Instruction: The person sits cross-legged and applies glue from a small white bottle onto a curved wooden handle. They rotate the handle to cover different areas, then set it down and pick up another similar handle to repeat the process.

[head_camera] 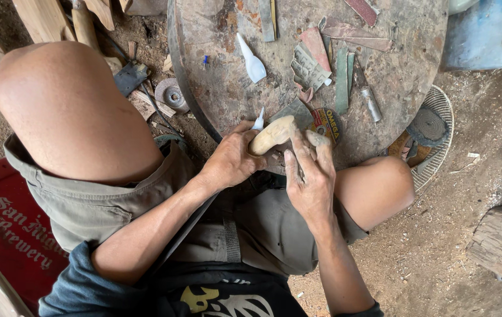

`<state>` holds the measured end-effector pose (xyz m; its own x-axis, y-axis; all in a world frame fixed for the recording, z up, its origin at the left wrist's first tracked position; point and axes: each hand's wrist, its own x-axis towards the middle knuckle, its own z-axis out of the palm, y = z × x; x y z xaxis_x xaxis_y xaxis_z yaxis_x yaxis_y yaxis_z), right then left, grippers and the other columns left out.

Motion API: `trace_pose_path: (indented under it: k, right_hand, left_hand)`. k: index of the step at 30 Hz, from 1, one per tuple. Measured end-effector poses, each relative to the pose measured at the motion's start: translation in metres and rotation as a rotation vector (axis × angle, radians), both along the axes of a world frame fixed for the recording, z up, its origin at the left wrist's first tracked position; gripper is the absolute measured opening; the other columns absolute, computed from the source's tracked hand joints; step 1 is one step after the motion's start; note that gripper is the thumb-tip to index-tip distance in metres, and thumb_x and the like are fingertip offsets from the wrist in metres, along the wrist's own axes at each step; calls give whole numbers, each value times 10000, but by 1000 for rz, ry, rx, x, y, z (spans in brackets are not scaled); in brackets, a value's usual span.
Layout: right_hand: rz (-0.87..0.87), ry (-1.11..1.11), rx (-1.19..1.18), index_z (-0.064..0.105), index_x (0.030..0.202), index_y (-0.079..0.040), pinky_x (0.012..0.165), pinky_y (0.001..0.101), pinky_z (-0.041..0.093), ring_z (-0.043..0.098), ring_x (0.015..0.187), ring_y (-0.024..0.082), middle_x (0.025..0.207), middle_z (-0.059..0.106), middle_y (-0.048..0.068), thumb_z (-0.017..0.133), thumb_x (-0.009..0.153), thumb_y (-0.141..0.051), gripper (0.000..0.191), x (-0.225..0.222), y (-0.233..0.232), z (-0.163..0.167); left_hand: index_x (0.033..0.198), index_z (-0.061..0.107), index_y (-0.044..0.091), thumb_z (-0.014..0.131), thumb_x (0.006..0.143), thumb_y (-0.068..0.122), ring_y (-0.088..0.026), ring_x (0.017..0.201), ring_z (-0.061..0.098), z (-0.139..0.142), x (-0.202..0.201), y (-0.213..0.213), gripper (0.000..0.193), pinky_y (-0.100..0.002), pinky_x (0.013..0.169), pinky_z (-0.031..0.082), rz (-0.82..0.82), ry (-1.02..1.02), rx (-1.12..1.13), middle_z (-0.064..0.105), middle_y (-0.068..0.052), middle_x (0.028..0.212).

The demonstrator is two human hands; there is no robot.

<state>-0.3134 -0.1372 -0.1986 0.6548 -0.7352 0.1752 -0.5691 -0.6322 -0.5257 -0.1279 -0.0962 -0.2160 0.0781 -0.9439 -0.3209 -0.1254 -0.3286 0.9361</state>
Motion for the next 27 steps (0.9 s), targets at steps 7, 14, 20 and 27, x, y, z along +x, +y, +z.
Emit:
trace_pose_path:
  k: [7,14,20,27]
  right_hand:
    - [115,198,-285,512,1513,-81,990,525,529,577,1131,383,1299,500,233,662,885,142,682,-11,12,-18]
    - [100,299,-316,498,1527,-149,949,517,515,558,1110,387,1294,496,228,689,849,111,751,-15,16,-15]
    - [87,70,-289,549,1438,-114,876,400,560,631,1058,288,1204,590,180,661,901,61,576,-17,8,-7]
    - [-346,-293,461,561,1325,1,653,219,479,590,806,83,1017,670,66,698,968,-51,386,3,4,-3]
  left_hand:
    - [1178,668,-41,810,729,75,-316,1273,557,-2,0,1,485,-407,1115,432,-16,19,74,553,-134,1356]
    - [1213,651,-39,796,742,71,-307,1283,554,0,-1,1,505,-394,1120,427,-14,23,75,544,-129,1367]
    - [1212,660,-45,793,739,67,-320,1285,547,2,-1,2,504,-402,1131,415,-7,23,27,551,-138,1362]
    - [1261,608,-86,725,761,35,-346,1286,530,-1,-3,6,528,-426,1155,403,-20,-46,-85,535,-203,1362]
